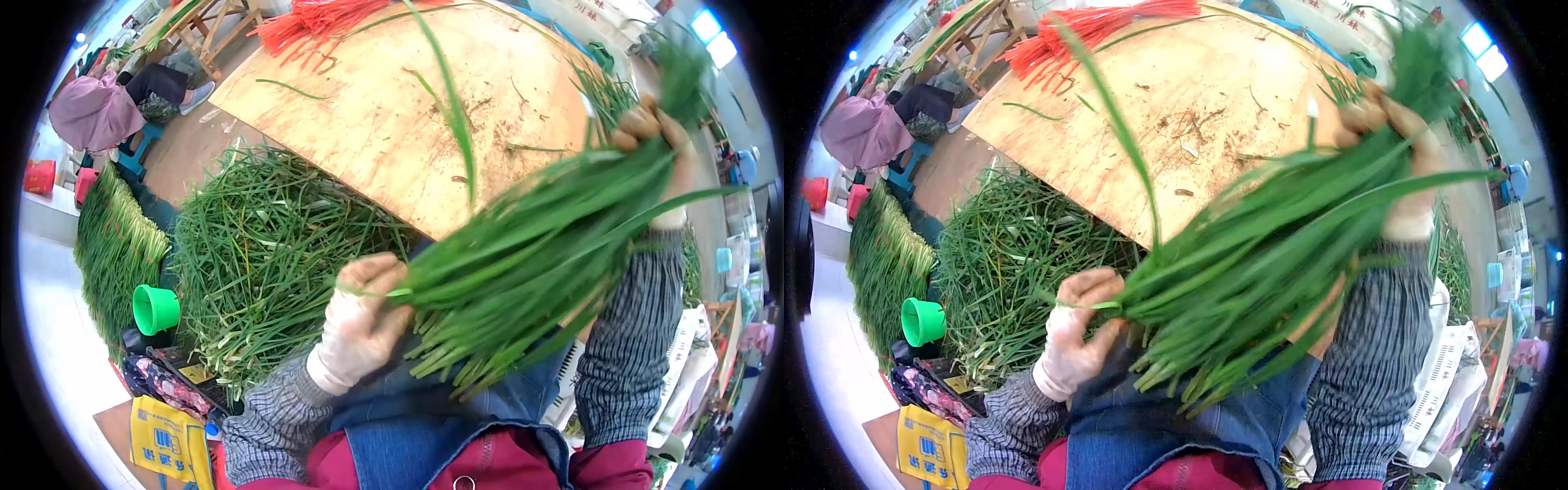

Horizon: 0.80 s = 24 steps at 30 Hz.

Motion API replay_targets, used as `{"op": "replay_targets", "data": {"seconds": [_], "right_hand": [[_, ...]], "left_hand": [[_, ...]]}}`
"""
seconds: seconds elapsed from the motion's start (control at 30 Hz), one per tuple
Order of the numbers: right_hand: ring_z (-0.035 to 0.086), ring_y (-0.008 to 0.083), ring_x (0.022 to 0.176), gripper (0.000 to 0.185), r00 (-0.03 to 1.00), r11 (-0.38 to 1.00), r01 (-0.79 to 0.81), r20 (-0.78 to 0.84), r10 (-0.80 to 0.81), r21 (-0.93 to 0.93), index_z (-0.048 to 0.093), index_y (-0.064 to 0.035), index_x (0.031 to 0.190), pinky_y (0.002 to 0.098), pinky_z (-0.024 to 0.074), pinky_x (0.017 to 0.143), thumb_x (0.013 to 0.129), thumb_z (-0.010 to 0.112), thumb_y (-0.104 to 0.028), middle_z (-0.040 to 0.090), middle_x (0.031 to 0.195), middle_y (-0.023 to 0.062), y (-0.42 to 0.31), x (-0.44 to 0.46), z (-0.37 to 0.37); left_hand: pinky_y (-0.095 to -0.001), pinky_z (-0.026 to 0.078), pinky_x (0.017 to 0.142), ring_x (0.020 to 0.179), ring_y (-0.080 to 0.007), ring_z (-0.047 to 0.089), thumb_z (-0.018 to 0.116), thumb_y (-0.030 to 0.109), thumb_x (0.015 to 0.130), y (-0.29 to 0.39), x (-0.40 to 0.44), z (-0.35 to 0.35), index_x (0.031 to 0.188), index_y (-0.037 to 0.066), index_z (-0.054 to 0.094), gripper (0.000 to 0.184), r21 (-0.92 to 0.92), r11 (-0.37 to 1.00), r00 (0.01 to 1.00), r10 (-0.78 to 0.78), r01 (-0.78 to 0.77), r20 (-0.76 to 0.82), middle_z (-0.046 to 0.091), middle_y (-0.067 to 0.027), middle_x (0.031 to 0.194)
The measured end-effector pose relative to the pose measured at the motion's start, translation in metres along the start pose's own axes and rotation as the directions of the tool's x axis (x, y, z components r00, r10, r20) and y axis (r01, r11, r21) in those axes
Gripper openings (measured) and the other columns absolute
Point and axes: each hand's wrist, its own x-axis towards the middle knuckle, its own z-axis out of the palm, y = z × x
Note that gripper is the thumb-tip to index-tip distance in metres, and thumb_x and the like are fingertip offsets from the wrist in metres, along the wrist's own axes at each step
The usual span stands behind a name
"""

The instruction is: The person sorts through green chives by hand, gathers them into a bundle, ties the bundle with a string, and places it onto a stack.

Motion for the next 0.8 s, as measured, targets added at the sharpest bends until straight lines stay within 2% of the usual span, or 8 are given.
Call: {"op": "replay_targets", "data": {"seconds": [0.17, 0.27, 0.33, 0.4, 0.43, 0.47, 0.53, 0.8], "right_hand": [[0.062, 0.0182, 0.080, 0.033, 0.919, 0.882, -0.059, -0.371, -0.135, -0.468, 0.059, 0.0016, 0.103, 0.0293, 0.0495, 0.071, 0.083, 0.056, -0.024, 0.064, 0.088, 0.0100, 0.041, 0.069, -0.016], [0.061, 0.0171, 0.089, 0.042, 0.849, 0.487, -0.378, -0.504, -0.158, -0.788, 0.058, -0.0013, 0.107, 0.0288, 0.0486, 0.074, 0.081, 0.061, -0.035, 0.063, 0.096, 0.0102, 0.041, 0.093, -0.035], [0.063, 0.0197, 0.073, 0.042, 0.787, 0.095, -0.458, -0.453, -0.419, -0.884, 0.059, 0.0058, 0.099, 0.0330, 0.0523, 0.062, 0.082, 0.059, -0.032, 0.064, 0.089, 0.0126, 0.026, 0.097, -0.048], [0.054, 0.0137, 0.072, 0.021, 0.855, 0.217, 0.101, -0.027, -0.517, -0.971, 0.063, 0.0029, 0.094, 0.0283, 0.0453, 0.064, 0.077, 0.065, -0.010, 0.063, 0.084, 0.0045, -0.003, 0.083, -0.055], [0.061, 0.0175, 0.078, 0.027, 0.850, 0.179, -0.189, -0.252, -0.463, -0.965, 0.063, 0.0045, 0.093, 0.0294, 0.0484, 0.070, 0.086, 0.055, -0.020, 0.066, 0.090, 0.0114, -0.016, 0.053, -0.014], [0.059, 0.0175, 0.090, 0.035, 0.890, -0.011, -0.097, -0.082, -0.448, -0.995, 0.060, -0.0002, 0.102, 0.0308, 0.0478, 0.074, 0.084, 0.058, -0.030, 0.063, 0.099, 0.0105, -0.023, 0.017, -0.009], [0.058, 0.0181, 0.101, 0.045, 0.849, 0.328, -0.103, -0.254, -0.462, -0.939, 0.057, -0.0043, 0.112, 0.0329, 0.0466, 0.079, 0.085, 0.055, -0.041, 0.060, 0.108, 0.0094, -0.032, -0.034, 0.014], [0.065, 0.0231, 0.078, 0.042, 0.704, 0.733, -0.536, -0.701, 0.114, -0.419, 0.056, 0.0049, 0.104, 0.0328, 0.0535, 0.067, 0.084, 0.058, -0.033, 0.064, 0.092, 0.0171, 0.074, -0.216, 0.030]], "left_hand": [[-0.0320, 0.033, 0.100, 0.121, -0.0256, 0.042, 0.053, 0.046, 0.085, -0.046, 0.014, 0.018, 0.132, -0.006, 0.033, 0.072, -0.405, 0.796, 0.873, -0.295, 0.449, 0.388, 0.044, -0.0218, 0.129], [-0.0315, 0.031, 0.101, 0.120, -0.0234, 0.041, 0.056, 0.045, 0.085, -0.036, 0.021, 0.011, 0.133, -0.005, 0.033, 0.073, -0.522, 0.613, 0.789, -0.314, 0.594, 0.529, 0.045, -0.0177, 0.130], [-0.0310, 0.031, 0.100, 0.118, -0.0219, 0.043, 0.055, 0.047, 0.084, -0.038, 0.016, 0.009, 0.132, -0.007, 0.034, 0.075, -0.565, 0.540, 0.780, -0.391, 0.624, 0.488, 0.046, -0.0168, 0.128], [-0.0309, 0.032, 0.100, 0.116, -0.0225, 0.045, 0.057, 0.049, 0.083, -0.042, 0.014, 0.003, 0.131, -0.007, 0.035, 0.076, -0.608, 0.432, 0.746, -0.409, 0.666, 0.526, 0.047, -0.0161, 0.127], [-0.0317, 0.032, 0.100, 0.115, -0.0233, 0.046, 0.058, 0.051, 0.081, -0.051, 0.013, 0.004, 0.131, -0.008, 0.033, 0.081, -0.607, 0.443, 0.751, -0.375, 0.660, 0.544, 0.048, -0.0164, 0.125], [-0.0325, 0.033, 0.100, 0.115, -0.0233, 0.046, 0.058, 0.052, 0.080, -0.054, 0.012, 0.003, 0.132, -0.008, 0.031, 0.084, -0.605, 0.418, 0.735, -0.386, 0.678, 0.558, 0.049, -0.0169, 0.125], [-0.0331, 0.034, 0.099, 0.115, -0.0227, 0.047, 0.060, 0.052, 0.079, -0.054, 0.015, 0.001, 0.132, -0.009, 0.030, 0.086, -0.611, 0.450, 0.758, -0.365, 0.652, 0.540, 0.049, -0.0171, 0.124], [-0.0329, 0.040, 0.090, 0.101, -0.0170, 0.054, 0.059, 0.047, 0.082, -0.050, 0.025, -0.002, 0.124, -0.002, 0.045, 0.066, -0.703, 0.344, 0.783, -0.258, 0.622, 0.566, 0.057, -0.0085, 0.115]]}}
